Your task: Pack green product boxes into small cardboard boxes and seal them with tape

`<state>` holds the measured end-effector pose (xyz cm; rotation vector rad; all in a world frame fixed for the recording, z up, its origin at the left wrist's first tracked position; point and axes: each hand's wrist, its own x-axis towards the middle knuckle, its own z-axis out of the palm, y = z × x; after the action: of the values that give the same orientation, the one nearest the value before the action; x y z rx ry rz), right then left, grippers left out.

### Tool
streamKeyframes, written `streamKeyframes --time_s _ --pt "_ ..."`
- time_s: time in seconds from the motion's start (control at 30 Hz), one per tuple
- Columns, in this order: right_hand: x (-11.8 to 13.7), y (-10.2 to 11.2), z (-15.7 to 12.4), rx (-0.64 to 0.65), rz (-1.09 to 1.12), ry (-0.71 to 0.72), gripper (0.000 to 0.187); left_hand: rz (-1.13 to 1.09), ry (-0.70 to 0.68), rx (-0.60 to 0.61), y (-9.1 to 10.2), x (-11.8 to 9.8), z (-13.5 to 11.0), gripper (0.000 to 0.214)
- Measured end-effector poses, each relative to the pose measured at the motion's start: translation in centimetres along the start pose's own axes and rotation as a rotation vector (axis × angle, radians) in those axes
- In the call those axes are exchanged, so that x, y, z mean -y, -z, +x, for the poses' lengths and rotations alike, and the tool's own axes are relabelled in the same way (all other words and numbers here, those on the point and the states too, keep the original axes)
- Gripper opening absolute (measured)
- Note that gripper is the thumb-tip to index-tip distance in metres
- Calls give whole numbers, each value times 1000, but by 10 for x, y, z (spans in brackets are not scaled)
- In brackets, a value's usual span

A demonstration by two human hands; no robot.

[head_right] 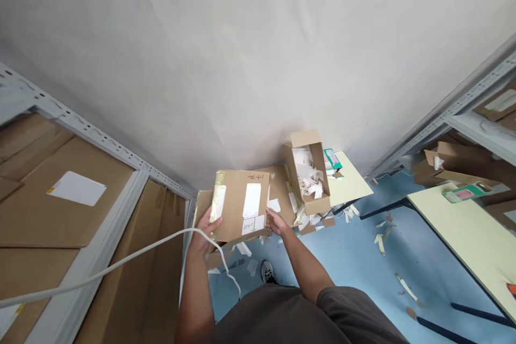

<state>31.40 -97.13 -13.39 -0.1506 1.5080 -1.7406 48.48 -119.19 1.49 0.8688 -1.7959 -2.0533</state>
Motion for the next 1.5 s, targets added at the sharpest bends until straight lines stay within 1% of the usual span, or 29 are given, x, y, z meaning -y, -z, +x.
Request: streamKeyframes --time_s 0.07,0.13,0.2,0.23,0.27,0.33,0.43,0.53,0.63,0.7,0.8,0.9,0.97,1.03,1.1,1.17,1.23,1.33,1.4,1.5 --pt "24 18 -12 -33 129 21 55 22 -59 -75 -4 -23 -17 86" --pt "54 44 -29 -38 186 96 60 68 -123 -159 -10 -43 -33 85" --pt "86 73 -51 4 181 175 61 105 -180 -220 -24 -61 -47 84" --pt "101 88 -63 26 177 202 61 125 -204 -236 -34 -68 -53 83" --pt "115 104 -76 43 180 225 60 146 -224 -242 -46 -75 -59 81" --pt "139 135 -104 52 208 266 58 188 -252 -226 -77 -88 -69 75" --pt "164 187 -152 2 265 338 59 230 -274 -173 -134 -104 -80 74" --pt "177 246 -209 -82 292 415 61 245 -288 -91 -200 -115 -88 78" --pt "183 311 -272 -179 278 472 60 267 -314 33 -275 -118 -90 87" --pt "182 352 -315 -275 273 499 60 290 -347 162 -331 -115 -88 93" --pt "176 408 -372 -465 300 536 62 298 -375 376 -421 -107 -84 93" --pt "166 455 -416 -654 338 571 62 283 -352 540 -512 -94 -75 100" --pt "158 481 -438 -770 356 584 61 284 -342 653 -570 -81 -67 103" --pt "152 505 -453 -873 370 575 60 291 -340 758 -622 -64 -55 98" --pt "149 527 -461 -964 385 550 60 309 -319 839 -670 -46 -40 89" --pt "149 550 -464 -1058 401 525 60 329 -262 920 -716 -30 -24 85" --pt "153 574 -465 -1155 413 503 59 338 -189 1012 -761 -17 -10 87" --pt "164 607 -466 -1281 436 482 58 334 -108 1137 -828 -5 5 95" --pt "171 628 -467 -1354 456 490 59 337 -106 1195 -871 -1 11 96" --pt "175 656 -468 -1457 476 512 59 358 -139 1245 -928 1 14 89"
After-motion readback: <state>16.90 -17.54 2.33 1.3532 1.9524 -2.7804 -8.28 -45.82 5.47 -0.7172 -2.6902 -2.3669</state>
